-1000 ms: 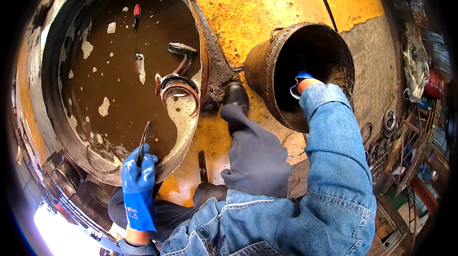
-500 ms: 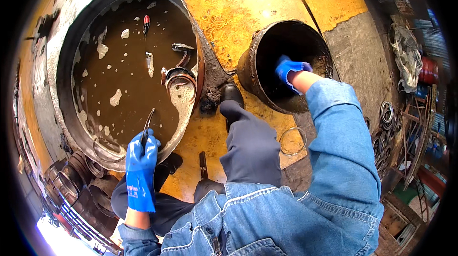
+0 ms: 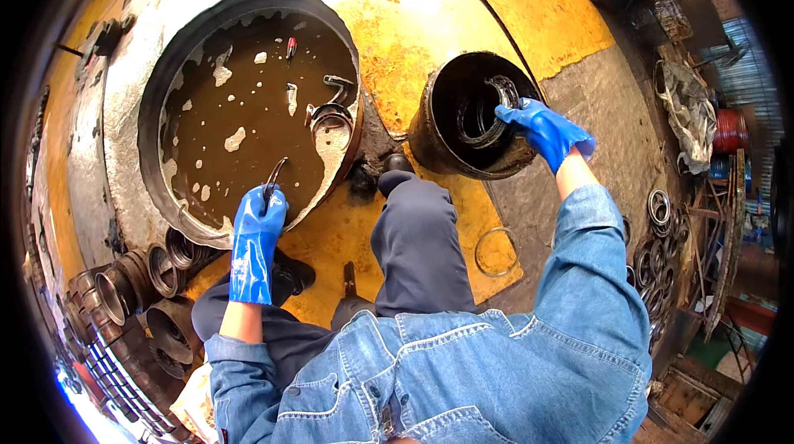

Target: The person cleans metal rings in a basin of liquid. The person uses a brush to scrub the interior and exterior surfaces of several rings, dipping them in the basin, and then places the rings into a nearby bucket.

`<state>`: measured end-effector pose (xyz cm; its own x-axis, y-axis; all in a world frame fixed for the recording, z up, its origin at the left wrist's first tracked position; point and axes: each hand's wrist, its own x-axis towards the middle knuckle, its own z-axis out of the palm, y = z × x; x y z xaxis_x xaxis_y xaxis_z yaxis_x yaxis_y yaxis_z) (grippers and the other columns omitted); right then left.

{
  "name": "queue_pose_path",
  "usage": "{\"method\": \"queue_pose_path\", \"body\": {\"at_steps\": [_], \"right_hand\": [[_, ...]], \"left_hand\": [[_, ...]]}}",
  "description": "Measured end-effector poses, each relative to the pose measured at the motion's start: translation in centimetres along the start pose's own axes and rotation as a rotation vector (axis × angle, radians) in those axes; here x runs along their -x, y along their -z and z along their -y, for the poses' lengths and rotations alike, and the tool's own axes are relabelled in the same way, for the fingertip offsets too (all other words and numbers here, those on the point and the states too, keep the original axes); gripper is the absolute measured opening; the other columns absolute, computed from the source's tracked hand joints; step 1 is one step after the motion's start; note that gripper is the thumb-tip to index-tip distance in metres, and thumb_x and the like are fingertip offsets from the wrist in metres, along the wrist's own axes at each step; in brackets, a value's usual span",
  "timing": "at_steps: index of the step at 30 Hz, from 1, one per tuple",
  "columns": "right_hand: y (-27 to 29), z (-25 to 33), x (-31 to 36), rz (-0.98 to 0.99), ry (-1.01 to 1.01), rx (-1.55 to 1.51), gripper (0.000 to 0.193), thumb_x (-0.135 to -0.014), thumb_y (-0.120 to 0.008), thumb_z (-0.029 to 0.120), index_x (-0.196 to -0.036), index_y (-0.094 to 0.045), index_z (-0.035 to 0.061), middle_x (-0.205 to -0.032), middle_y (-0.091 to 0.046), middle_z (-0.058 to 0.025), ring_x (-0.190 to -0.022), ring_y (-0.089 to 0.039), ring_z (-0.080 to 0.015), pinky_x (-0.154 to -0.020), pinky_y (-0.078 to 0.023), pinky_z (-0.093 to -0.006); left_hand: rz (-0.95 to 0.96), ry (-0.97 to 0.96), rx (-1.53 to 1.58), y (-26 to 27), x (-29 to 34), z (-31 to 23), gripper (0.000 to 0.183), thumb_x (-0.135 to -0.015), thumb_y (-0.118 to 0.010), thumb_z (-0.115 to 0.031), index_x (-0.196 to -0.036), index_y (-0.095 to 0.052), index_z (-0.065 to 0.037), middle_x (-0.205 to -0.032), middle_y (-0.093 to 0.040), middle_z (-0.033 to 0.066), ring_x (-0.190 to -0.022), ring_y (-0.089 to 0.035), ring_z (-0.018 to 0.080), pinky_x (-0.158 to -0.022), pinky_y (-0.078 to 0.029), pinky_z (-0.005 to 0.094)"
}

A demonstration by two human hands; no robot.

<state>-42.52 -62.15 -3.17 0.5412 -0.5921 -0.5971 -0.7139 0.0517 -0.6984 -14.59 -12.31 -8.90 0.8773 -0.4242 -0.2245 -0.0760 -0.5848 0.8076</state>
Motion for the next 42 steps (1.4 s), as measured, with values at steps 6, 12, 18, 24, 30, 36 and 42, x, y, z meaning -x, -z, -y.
{"method": "queue_pose_path", "body": {"at_steps": [6, 12, 18, 24, 30, 36, 42], "right_hand": [[-2.3, -0.5, 0.7, -0.135, -0.025, 0.184, 0.057, -0.093, -0.078, 0.049, -0.111, -0.074, -0.0051, -0.094, -0.073, -0.0172, -0.088, -0.064, -0.0236, -0.079, -0.049, -0.036], [-2.7, -5.1, -3.2, -0.186, -0.147, 0.197, 0.052, -0.091, -0.079, 0.041, -0.121, -0.075, -0.0015, -0.112, -0.077, -0.0195, -0.106, -0.071, -0.031, -0.093, -0.053, -0.0417], [-3.2, -3.4, -3.6, -0.155, -0.234, 0.216, 0.06, -0.088, -0.081, 0.036, -0.134, -0.071, -0.0011, -0.13, -0.075, -0.0213, -0.118, -0.072, -0.0357, -0.101, -0.055, -0.0452], [3.2, -4.7, -2.0, -0.236, -0.029, 0.051, 0.057, -0.091, -0.08, 0.035, -0.132, -0.07, -0.0038, -0.12, -0.077, -0.0171, -0.105, -0.074, -0.0257, -0.092, -0.057, -0.037], [1.2, 6.9, 4.8, -0.205, 0.187, -0.315, 0.026, -0.092, -0.082, 0.023, -0.103, -0.075, 0.0009, -0.087, -0.077, -0.008, -0.072, -0.071, -0.0177, -0.067, -0.055, -0.0299], [-5.6, 18.4, 8.4, 0.091, 0.356, -0.48, 0.031, -0.094, -0.074, 0.01, -0.119, -0.072, -0.0065, -0.103, -0.079, -0.0176, -0.092, -0.078, -0.0298, -0.08, -0.065, -0.0409], [-20.6, 21.5, 2.9, 0.537, 0.364, -0.484, 0.036, -0.092, -0.074, 0.008, -0.122, -0.07, -0.0108, -0.109, -0.077, -0.0218, -0.098, -0.078, -0.035, -0.09, -0.065, -0.0449]], "left_hand": [[-0.047, -0.059, -0.058, -0.2, -0.4, 1.5, 0.028, -0.099, -0.072, -0.022, -0.113, -0.073, 0.001, -0.09, -0.076, 0.0118, -0.079, -0.073, 0.0173, -0.076, -0.059, 0.0329], [-0.012, 0.006, -0.056, -0.2, 0.3, -0.8, 0.028, -0.099, -0.072, -0.024, -0.114, -0.074, 0.0, -0.091, -0.077, 0.0115, -0.082, -0.074, 0.0191, -0.078, -0.059, 0.034], [-0.026, 0.006, -0.113, 1.0, 1.1, -0.9, 0.03, -0.1, -0.072, -0.027, -0.115, -0.074, -0.001, -0.093, -0.077, 0.0113, -0.084, -0.074, 0.0195, -0.081, -0.058, 0.0342], [0.061, 0.008, 0.014, -0.1, 0.5, -1.8, 0.029, -0.103, -0.069, -0.028, -0.114, -0.072, -0.001, -0.089, -0.077, 0.0098, -0.083, -0.074, 0.0175, -0.081, -0.058, 0.0336], [0.117, 0.096, 0.333, 0.9, -0.5, -1.2, 0.031, -0.105, -0.071, -0.029, -0.118, -0.068, -0.001, -0.092, -0.078, 0.0085, -0.086, -0.075, 0.0166, -0.079, -0.06, 0.0321], [0.169, 0.179, 0.852, 6.1, -1.6, -1.3, 0.025, -0.106, -0.067, -0.028, -0.119, -0.071, -0.006, -0.102, -0.08, 0.0088, -0.09, -0.075, 0.0204, -0.079, -0.057, 0.0359], [0.216, 0.25, 1.191, 9.6, -4.1, 1.6, 0.027, -0.108, -0.06, -0.025, -0.124, -0.072, -0.008, -0.117, -0.079, 0.0101, -0.101, -0.076, 0.0246, -0.085, -0.06, 0.039]]}}
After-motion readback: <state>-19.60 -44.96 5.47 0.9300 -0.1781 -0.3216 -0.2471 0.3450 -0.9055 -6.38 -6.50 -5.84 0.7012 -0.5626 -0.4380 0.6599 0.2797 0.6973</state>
